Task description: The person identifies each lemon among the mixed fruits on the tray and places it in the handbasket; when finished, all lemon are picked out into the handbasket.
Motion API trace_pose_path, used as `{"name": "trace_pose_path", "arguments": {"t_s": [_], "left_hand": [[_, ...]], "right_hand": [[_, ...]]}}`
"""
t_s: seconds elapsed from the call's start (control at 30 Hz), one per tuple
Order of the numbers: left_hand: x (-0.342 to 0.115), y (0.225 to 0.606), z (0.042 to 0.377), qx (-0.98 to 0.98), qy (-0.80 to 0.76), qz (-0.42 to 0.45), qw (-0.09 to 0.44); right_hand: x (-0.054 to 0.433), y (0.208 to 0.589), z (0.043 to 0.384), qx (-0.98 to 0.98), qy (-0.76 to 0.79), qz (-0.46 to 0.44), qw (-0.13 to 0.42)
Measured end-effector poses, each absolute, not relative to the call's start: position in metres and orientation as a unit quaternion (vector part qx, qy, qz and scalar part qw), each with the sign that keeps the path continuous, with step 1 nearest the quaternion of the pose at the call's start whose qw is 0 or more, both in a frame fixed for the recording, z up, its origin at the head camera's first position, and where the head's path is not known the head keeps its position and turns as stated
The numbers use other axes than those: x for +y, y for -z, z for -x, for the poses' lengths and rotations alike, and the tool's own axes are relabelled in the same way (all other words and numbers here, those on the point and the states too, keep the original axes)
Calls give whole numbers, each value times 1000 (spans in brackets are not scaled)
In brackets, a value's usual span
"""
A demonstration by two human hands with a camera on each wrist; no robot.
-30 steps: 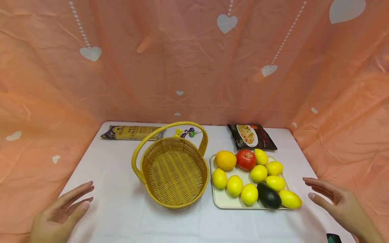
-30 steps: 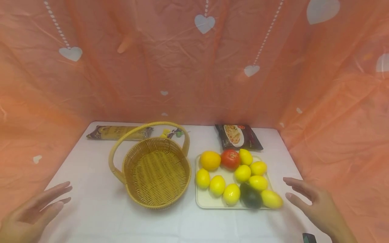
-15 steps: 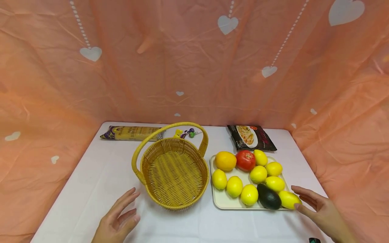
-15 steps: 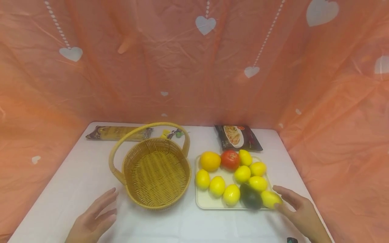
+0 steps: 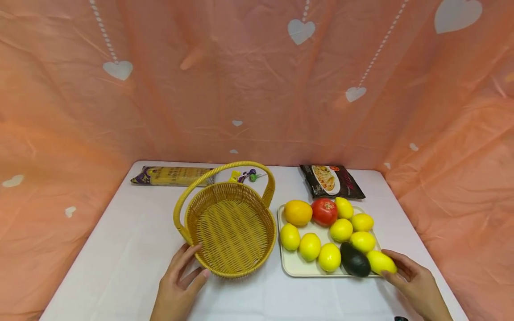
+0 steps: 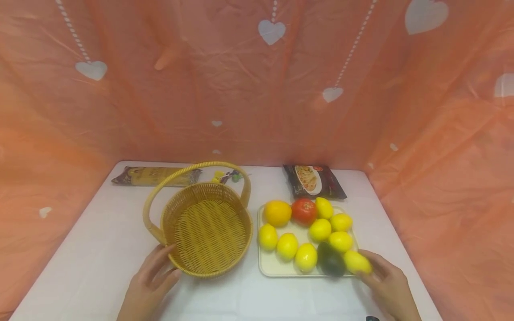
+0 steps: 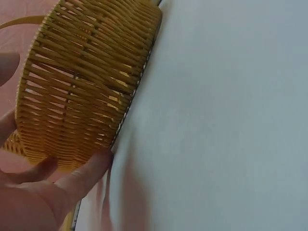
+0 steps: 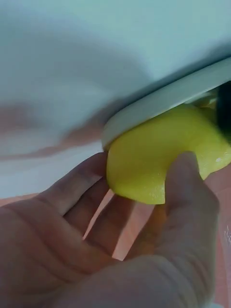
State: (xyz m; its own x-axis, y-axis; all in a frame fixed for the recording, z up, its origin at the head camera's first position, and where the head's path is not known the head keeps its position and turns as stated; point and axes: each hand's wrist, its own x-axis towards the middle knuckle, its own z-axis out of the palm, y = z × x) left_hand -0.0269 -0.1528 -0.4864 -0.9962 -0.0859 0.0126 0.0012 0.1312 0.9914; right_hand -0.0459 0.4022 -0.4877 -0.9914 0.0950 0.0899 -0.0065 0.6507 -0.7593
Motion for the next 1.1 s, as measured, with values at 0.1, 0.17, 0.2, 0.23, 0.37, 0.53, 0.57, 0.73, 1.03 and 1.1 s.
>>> {"name": "trace_pose_path", "arguments": {"t_s": [0.1,0.17,0.2,0.23,0.37,0.53,0.57,0.73,1.03,1.1], "left_hand": [[-146,487,31,-725,685,-50,51],[-142,488,31,-710,698,-61,64],[-140,489,32,-705,703,-64,71],[-139,489,32,-700,707,-67,76],[-136,492,32,-688,716,-74,93],[-134,492,33,-681,721,-79,103],[-133,492,32,-680,722,-79,104],[-131,490,31,-678,723,-84,107],[-131,490,31,-682,718,-84,112],[-131,491,31,-683,717,-83,113]], "right_hand": [[398,484,43,-914,-395,76,62],[393,480,42,-911,-397,88,74],[391,478,41,-908,-400,93,82],[388,475,40,-905,-404,93,91],[376,462,42,-890,-437,77,109],[354,443,55,-881,-460,28,108],[347,439,58,-876,-469,10,108],[314,427,75,-840,-529,-79,88],[252,434,106,-790,-589,-173,18],[238,437,111,-777,-600,-192,4]]}}
